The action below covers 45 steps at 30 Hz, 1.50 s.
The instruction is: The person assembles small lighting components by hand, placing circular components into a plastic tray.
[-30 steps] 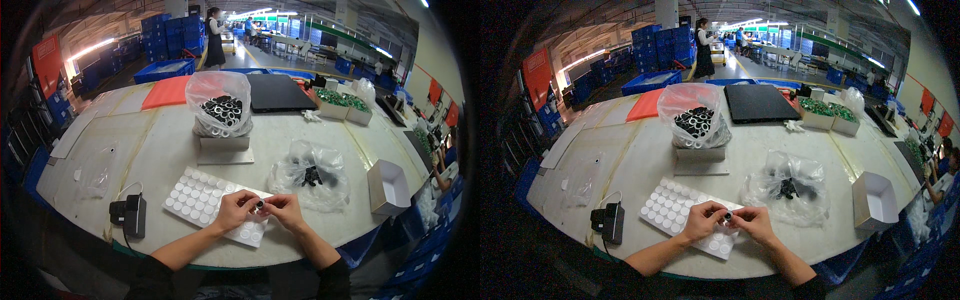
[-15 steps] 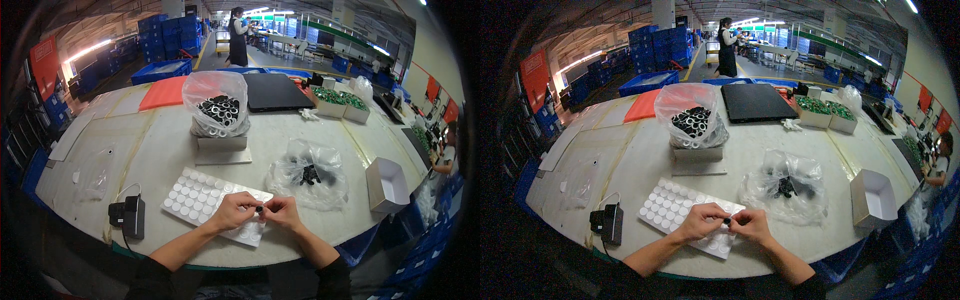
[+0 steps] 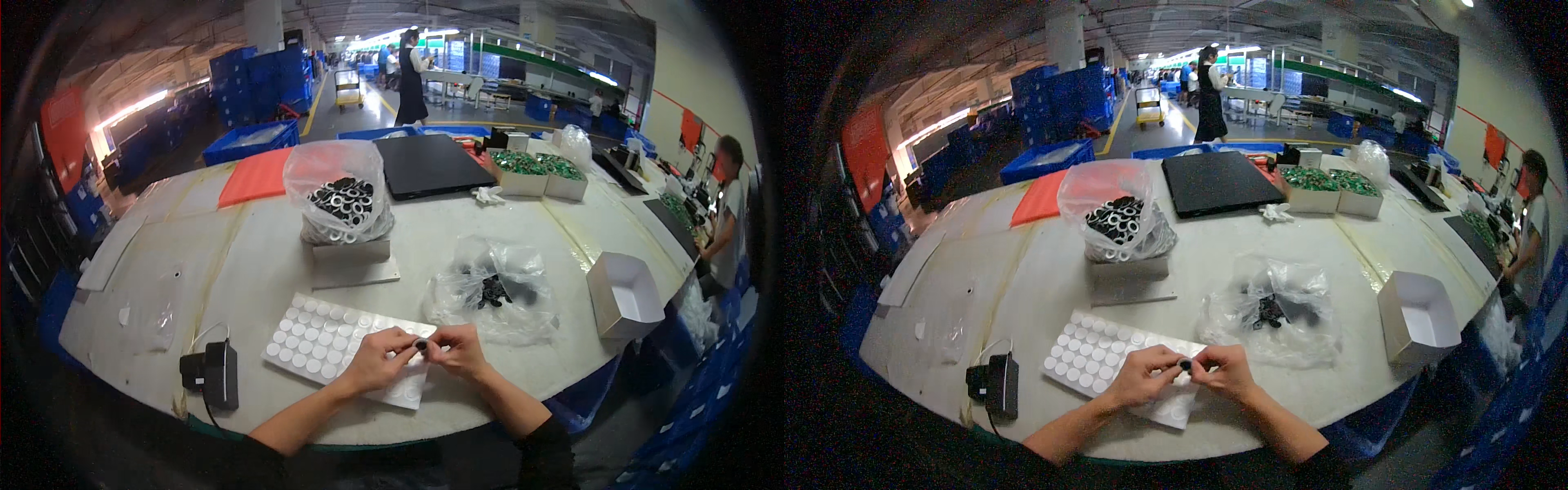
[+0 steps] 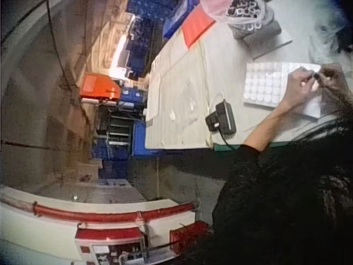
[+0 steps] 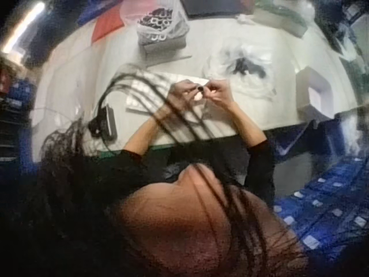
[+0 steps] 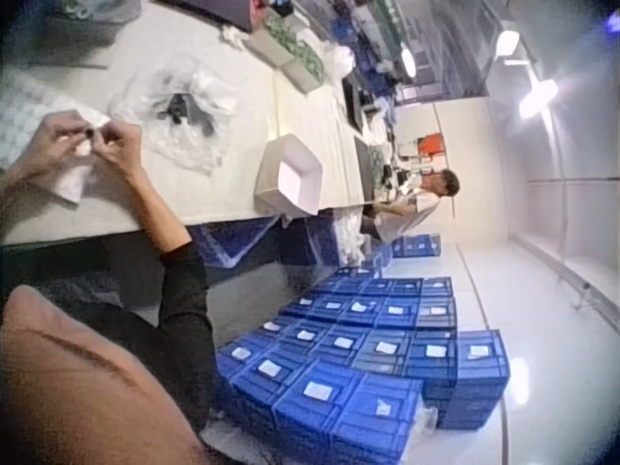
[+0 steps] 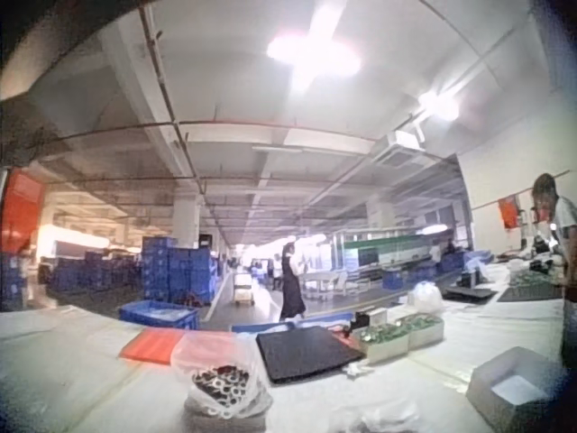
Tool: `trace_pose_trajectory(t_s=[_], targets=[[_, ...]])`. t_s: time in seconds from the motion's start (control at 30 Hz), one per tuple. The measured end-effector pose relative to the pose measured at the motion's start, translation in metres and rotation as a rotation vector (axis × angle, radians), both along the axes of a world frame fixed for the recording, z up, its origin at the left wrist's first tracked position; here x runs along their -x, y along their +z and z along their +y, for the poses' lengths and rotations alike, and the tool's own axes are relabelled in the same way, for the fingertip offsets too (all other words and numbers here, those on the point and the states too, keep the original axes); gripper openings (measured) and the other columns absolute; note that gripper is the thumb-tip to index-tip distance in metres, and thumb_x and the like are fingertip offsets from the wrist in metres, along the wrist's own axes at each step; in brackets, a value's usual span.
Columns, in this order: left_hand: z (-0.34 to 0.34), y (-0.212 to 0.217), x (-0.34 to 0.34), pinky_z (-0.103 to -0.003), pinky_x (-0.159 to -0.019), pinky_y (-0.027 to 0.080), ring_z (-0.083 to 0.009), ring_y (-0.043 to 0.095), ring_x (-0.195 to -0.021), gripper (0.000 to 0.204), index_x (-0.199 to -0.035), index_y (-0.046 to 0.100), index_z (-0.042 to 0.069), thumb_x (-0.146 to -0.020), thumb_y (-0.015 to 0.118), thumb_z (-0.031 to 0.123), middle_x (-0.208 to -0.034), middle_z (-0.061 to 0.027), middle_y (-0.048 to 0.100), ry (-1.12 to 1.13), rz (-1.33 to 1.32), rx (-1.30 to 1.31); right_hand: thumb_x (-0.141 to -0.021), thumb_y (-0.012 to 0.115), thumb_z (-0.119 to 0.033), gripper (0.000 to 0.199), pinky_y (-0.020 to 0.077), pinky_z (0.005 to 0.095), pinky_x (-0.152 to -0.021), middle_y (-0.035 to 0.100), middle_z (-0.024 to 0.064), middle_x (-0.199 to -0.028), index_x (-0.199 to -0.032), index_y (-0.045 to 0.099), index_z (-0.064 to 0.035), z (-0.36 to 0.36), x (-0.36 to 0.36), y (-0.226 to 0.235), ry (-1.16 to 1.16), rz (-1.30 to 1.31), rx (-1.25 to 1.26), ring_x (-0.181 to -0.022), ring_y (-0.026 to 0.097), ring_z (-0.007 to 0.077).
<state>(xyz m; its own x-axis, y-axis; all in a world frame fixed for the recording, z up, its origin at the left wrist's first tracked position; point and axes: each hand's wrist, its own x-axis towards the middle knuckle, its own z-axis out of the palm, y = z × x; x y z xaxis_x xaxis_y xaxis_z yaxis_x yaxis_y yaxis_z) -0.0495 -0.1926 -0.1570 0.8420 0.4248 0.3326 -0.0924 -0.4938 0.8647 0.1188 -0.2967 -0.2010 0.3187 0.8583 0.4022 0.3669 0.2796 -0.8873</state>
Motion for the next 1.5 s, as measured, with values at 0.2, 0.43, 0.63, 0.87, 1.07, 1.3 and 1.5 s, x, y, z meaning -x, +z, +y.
trace_pose_trajectory(t_s=[0.2, 0.43, 0.63, 0.87, 1.07, 1.3, 1.5], targets=[[0.003, -0.001, 0.011, -0.028, -0.064, 0.047, -0.0171, 0.061, -0.072, 0.02, -0.1, 0.067, 0.004, -0.08, 0.063, 0.008, -0.084, -0.0092, 0.064, -0.139, 0.257, -0.515, -0.075, 0.068, -0.014, 0.022, 0.0389, 0.0282, -0.043, 0.053, 0.008, -0.051, -0.059, 0.058, -0.0029, 0.004, 0.0, 0.002, 0.186, -0.406, -0.044, -0.043, 0.048, 0.0127], [0.0, -0.002, 0.006, -0.021, -0.061, 0.046, -0.0063, 0.055, -0.066, 0.017, -0.098, 0.067, 0.0, -0.083, 0.064, 0.007, -0.078, -0.0004, 0.065, -0.193, 0.169, 0.432, -0.087, 0.061, -0.021, 0.029, 0.0408, 0.0292, -0.046, 0.053, 0.0108, -0.053, -0.065, 0.059, -0.0019, -0.005, -0.003, 0.021, 0.229, -0.403, 0.066, -0.048, 0.05, 0.011], [0.014, 0.021, 0.015, -0.02, -0.057, 0.043, -0.0042, 0.053, -0.064, 0.012, -0.092, 0.066, -0.001, -0.083, 0.064, 0.007, -0.074, 0.001, 0.062, 0.029, 0.046, 0.381, -0.084, 0.062, -0.027, 0.027, 0.0503, 0.0322, -0.056, 0.066, 0.0113, -0.064, -0.077, 0.068, -0.0023, -0.027, -0.085, 0.028, -0.53, -0.196, 0.224, -0.053, 0.061, 0.0212], [0.063, 0.092, 0.017, -0.023, -0.059, 0.045, -0.0061, 0.056, -0.066, 0.01, -0.091, 0.062, 0.001, -0.081, 0.063, 0.003, -0.074, -0.0016, 0.062, 0.29, -0.198, 0.011, -0.072, 0.071, -0.021, 0.026, 0.0492, 0.0437, -0.08, 0.06, 0.0153, -0.1, -0.094, 0.067, -0.0066, -0.028, -0.096, 0.008, -0.893, -0.541, 0.532, -0.092, 0.06, 0.0347], [0.159, 0.158, -0.027, -0.031, -0.064, 0.05, -0.0193, 0.063, -0.07, 0.023, -0.093, 0.063, 0.001, -0.071, 0.063, 0.008, -0.076, -0.0139, 0.065, 0.428, 0.185, -0.511, -0.066, 0.07, -0.012, 0.015, 0.0491, 0.0402, -0.071, 0.065, 0.0144, -0.076, -0.078, 0.068, -0.0043, -0.029, -0.096, 0.002, -0.907, -0.51, 0.315, -0.075, 0.062, 0.0315], [0.25, 0.126, -0.087, -0.044, -0.074, 0.049, -0.0372, 0.063, -0.082, 0.02, -0.09, 0.066, 0.002, -0.076, 0.057, 0.013, -0.084, -0.0223, 0.065, 0.738, 0.149, -0.734, -0.066, 0.066, -0.011, 0.017, 0.0504, 0.039, -0.066, 0.063, 0.0165, -0.07, -0.079, 0.063, 0.0005, -0.023, -0.097, 0.0, -0.842, -0.406, 0.265, -0.068, 0.063, 0.0327], [0.166, 0.144, -0.041, -0.032, -0.066, 0.051, -0.0223, 0.065, -0.074, 0.02, -0.093, 0.066, 0.001, -0.079, 0.062, 0.014, -0.083, -0.0126, 0.068, 0.639, -0.156, -0.66, -0.072, 0.068, -0.006, 0.016, 0.0497, 0.0265, -0.06, 0.065, 0.0102, -0.069, -0.084, 0.064, 0.0029, -0.019, -0.083, 0.013, -0.71, -0.1, -0.127, -0.059, 0.061, 0.014]])
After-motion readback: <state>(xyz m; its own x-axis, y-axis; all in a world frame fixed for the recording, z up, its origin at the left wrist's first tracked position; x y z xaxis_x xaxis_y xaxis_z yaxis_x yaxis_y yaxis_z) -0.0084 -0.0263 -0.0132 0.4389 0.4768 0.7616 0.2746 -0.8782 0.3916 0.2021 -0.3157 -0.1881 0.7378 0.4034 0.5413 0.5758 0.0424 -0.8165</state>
